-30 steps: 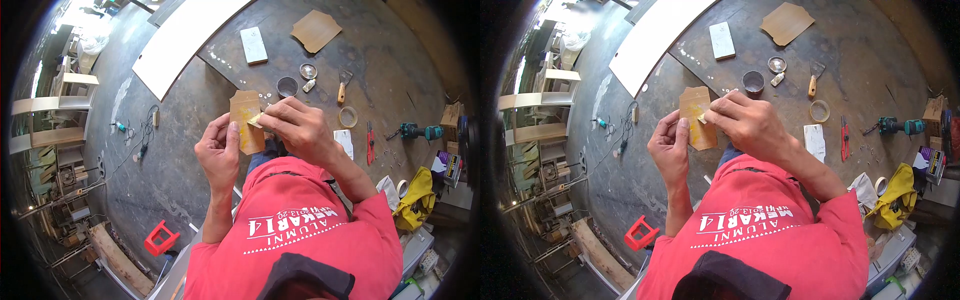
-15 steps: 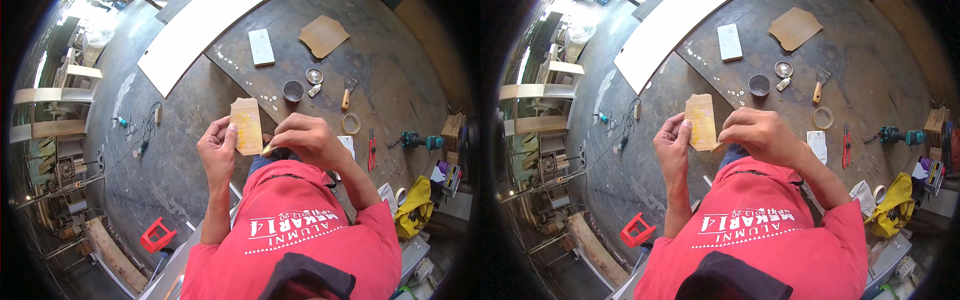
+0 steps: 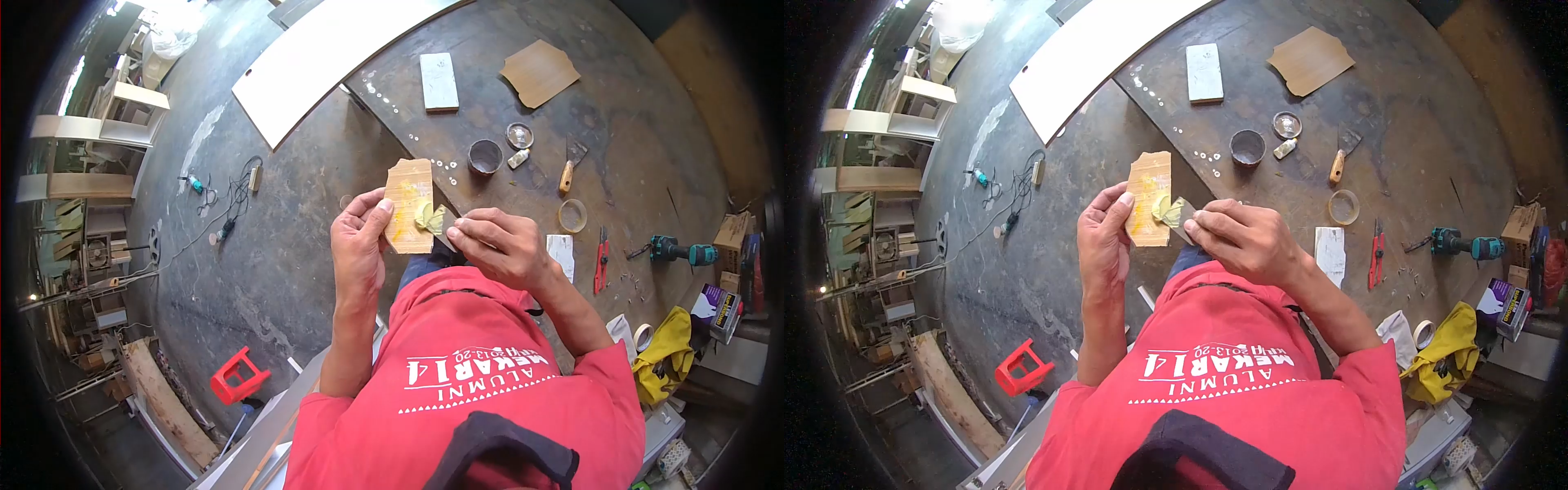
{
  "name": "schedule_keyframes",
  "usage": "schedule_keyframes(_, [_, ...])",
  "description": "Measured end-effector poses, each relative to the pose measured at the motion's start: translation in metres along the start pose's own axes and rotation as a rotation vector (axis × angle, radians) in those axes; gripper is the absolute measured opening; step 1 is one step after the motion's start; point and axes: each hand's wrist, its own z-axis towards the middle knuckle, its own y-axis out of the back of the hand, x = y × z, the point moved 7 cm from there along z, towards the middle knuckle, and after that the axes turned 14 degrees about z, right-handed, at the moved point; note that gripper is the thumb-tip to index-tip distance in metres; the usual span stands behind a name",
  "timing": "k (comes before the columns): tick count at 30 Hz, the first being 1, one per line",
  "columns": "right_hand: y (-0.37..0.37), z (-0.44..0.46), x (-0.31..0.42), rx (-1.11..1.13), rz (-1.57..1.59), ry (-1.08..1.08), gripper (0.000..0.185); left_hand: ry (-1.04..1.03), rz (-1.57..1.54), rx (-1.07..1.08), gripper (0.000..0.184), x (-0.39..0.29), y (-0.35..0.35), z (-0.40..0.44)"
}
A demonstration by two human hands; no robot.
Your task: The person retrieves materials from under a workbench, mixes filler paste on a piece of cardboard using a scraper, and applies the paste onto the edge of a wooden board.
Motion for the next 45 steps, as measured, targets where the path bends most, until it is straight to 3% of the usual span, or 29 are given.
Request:
schedule_keyframes(2, [0.002,-0.003,0.002,0.003,-0.017,0.005,0.022,-0.037,-0.057,-0.054,0.026,-0.003,0.002,-0.001])
schedule_keyframes(5, [0.016,-0.009,-0.015,-0.210,0.271,-0.339,0.014,-0.098,0.027,-0.062,0.027,-0.015,0.001,-0.005])
schedule_keyframes(6, [0.020,-0.004,-0.012,-0.209,0.271,-0.341,0.014,-0.096,0.026,-0.063,0.027,-0.013,0.001,-0.005])
schedule_keyframes(8, [0.002,-0.025,-0.046,-0.350,1.027,-1.065,0.011,-0.106,0.077,-0.022,0.027,-0.011,-0.003,-0.005])
schedule_keyframes(10, [-0.006,-0.026,-0.056,-0.371,1.137,-1.105,0.014,-0.085,0.037,0.012,0.027,-0.011,-0.010,-0.007])
schedule_keyframes(13, [-0.022,-0.036,-0.064,-0.200,1.226,-1.264,0.012,-0.098,0.034,0.013,0.026,-0.008,-0.004,-0.007])
schedule_keyframes(14, [-0.022,-0.036,-0.063,-0.183,1.228,-1.257,0.012,-0.131,0.075,-0.013,0.025,-0.013,0.000,-0.006])
schedule_keyframes(16, [0.009,-0.020,-0.050,-0.276,0.620,-0.817,0.013,-0.189,0.151,-0.082,0.025,-0.027,0.001,-0.012])
schedule_keyframes(17, [0.020,0.003,-0.027,-0.197,0.382,-0.588,0.023,-0.235,0.232,-0.134,0.024,-0.035,0.001,-0.017])
schedule_keyframes(18, [0.017,0.004,-0.023,-0.191,0.385,-0.595,0.023,-0.227,0.230,-0.138,0.024,-0.036,0.000,-0.019])
schedule_keyframes(20, [0.014,0.019,0.014,-0.095,0.063,-0.133,0.027,-0.278,0.378,-0.181,0.026,-0.042,-0.002,-0.019])
schedule_keyframes(21, [0.008,0.022,0.020,-0.058,-0.017,-0.052,0.033,-0.277,0.377,-0.175,0.026,-0.041,-0.003,-0.019])
schedule_keyframes(24, [0.001,0.021,0.023,0.088,-0.039,-0.084,0.034,-0.301,0.391,-0.178,0.026,-0.041,-0.004,-0.019])
schedule_keyframes(28, [0.009,0.026,0.025,-0.042,-0.068,-0.078,0.030,-0.319,0.427,-0.197,0.025,-0.042,-0.007,-0.022])
schedule_keyframes(32, [-0.003,0.022,0.023,0.090,0.012,-0.072,0.031,-0.338,0.428,-0.212,0.024,-0.043,-0.006,-0.021])
schedule_keyframes(36, [0.007,0.026,0.021,-0.066,-0.061,-0.072,0.031,-0.330,0.440,-0.202,0.024,-0.041,-0.008,-0.023])
schedule_keyframes(40, [-0.002,0.025,0.019,0.114,-0.005,-0.119,0.033,-0.311,0.444,-0.187,0.022,-0.042,-0.010,-0.024])
schedule_keyframes(43, [0.010,0.030,0.022,-0.031,-0.038,-0.101,0.028,-0.288,0.427,-0.171,0.021,-0.039,-0.011,-0.024])
schedule_keyframes(45, [0.002,0.028,0.019,0.016,-0.029,-0.121,0.028,-0.283,0.405,-0.163,0.021,-0.038,-0.011,-0.024])
